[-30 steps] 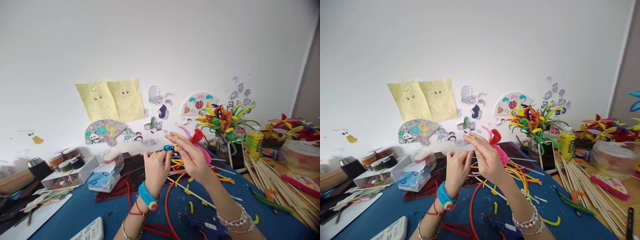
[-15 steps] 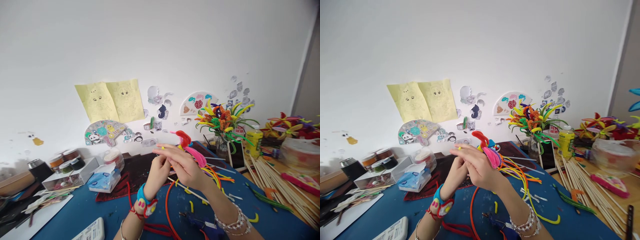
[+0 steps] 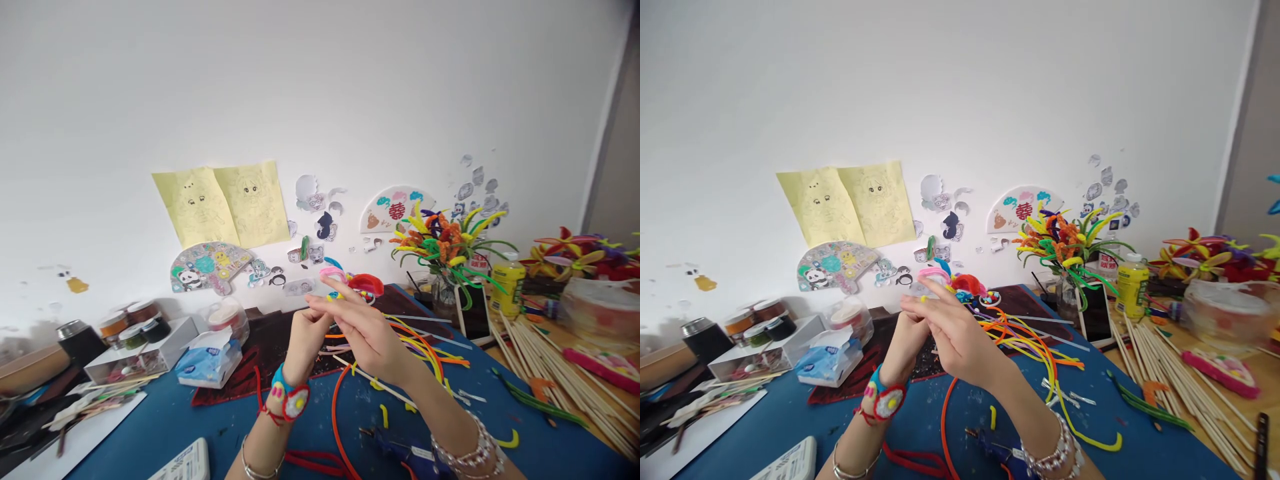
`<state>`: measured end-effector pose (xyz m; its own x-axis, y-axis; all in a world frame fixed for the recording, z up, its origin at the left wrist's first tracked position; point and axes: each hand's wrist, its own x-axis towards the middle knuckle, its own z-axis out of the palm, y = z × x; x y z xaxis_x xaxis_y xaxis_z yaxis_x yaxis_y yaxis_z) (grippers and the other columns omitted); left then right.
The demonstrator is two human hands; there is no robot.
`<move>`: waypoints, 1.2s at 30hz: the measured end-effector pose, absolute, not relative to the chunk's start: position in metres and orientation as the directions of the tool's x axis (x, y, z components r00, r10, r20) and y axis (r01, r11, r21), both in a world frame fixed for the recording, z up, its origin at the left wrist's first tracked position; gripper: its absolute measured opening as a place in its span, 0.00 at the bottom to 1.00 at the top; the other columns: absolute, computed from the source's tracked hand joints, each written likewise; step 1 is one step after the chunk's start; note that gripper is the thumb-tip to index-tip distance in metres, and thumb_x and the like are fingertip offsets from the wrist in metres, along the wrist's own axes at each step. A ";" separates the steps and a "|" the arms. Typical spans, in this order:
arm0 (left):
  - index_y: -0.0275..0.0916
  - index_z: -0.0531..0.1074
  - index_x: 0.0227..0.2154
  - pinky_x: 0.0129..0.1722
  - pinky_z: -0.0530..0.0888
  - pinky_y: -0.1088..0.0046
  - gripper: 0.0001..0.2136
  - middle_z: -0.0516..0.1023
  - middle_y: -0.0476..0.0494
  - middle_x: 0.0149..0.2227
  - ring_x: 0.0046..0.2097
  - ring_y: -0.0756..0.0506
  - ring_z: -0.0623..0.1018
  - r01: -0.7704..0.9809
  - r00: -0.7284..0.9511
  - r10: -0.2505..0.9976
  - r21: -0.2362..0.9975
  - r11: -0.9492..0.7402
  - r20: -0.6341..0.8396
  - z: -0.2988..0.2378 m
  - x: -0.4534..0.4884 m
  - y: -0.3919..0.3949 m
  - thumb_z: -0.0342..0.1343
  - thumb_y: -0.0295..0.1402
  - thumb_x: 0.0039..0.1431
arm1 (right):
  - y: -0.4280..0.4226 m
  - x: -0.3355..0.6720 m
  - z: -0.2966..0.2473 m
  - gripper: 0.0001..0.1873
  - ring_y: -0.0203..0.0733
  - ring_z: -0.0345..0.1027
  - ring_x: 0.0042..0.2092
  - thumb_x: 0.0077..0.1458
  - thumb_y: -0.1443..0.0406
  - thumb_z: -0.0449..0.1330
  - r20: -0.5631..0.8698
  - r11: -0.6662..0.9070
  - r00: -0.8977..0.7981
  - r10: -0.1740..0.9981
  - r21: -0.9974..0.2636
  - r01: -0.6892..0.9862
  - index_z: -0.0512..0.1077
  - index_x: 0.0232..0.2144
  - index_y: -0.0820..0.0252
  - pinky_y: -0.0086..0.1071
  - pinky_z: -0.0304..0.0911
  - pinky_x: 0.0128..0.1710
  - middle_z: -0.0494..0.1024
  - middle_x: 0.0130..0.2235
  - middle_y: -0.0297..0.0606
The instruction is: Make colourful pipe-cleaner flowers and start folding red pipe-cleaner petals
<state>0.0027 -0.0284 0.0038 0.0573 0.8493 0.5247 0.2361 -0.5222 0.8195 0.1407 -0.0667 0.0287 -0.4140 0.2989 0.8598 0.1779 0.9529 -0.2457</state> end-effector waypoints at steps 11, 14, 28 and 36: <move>0.37 0.70 0.17 0.38 0.55 0.62 0.13 0.73 0.48 0.19 0.26 0.48 0.68 0.928 0.095 0.337 0.039 -0.370 0.937 -0.004 0.011 -0.043 0.52 0.26 0.56 | -0.069 0.140 0.030 0.22 0.40 0.39 0.66 0.60 0.74 0.42 0.844 0.928 -0.399 0.357 -0.273 0.254 0.67 0.50 0.55 0.45 0.46 0.63 0.67 0.57 0.33; 0.38 0.72 0.22 0.38 0.54 0.63 0.11 0.71 0.51 0.19 0.27 0.49 0.68 0.941 0.176 0.260 -0.085 -0.327 0.949 -0.006 0.013 -0.047 0.51 0.27 0.58 | -0.067 0.144 0.031 0.21 0.40 0.39 0.66 0.61 0.74 0.42 0.857 0.924 -0.362 0.367 -0.291 0.248 0.67 0.50 0.54 0.45 0.47 0.62 0.66 0.58 0.32; 0.42 0.75 0.28 0.39 0.52 0.64 0.13 0.72 0.49 0.23 0.29 0.49 0.68 0.865 0.124 0.472 0.138 -0.483 0.873 -0.001 0.021 -0.048 0.47 0.33 0.63 | -0.067 0.154 0.036 0.18 0.42 0.43 0.65 0.62 0.71 0.42 0.887 0.912 -0.252 0.386 -0.327 0.246 0.65 0.49 0.52 0.49 0.50 0.61 0.65 0.59 0.34; 0.39 0.72 0.24 0.39 0.52 0.64 0.12 0.72 0.50 0.23 0.29 0.49 0.68 0.855 0.151 0.449 0.112 -0.506 0.881 -0.001 0.018 -0.049 0.49 0.31 0.61 | -0.065 0.144 0.032 0.19 0.42 0.45 0.64 0.61 0.73 0.42 0.889 0.916 -0.258 0.377 -0.317 0.245 0.65 0.49 0.54 0.47 0.52 0.61 0.64 0.59 0.35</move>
<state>0.0183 -0.0491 -0.0008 0.1506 0.4488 0.8808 0.8551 -0.5063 0.1117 0.1439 -0.0649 0.0320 -0.2582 0.3772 0.8894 0.2450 0.9161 -0.3174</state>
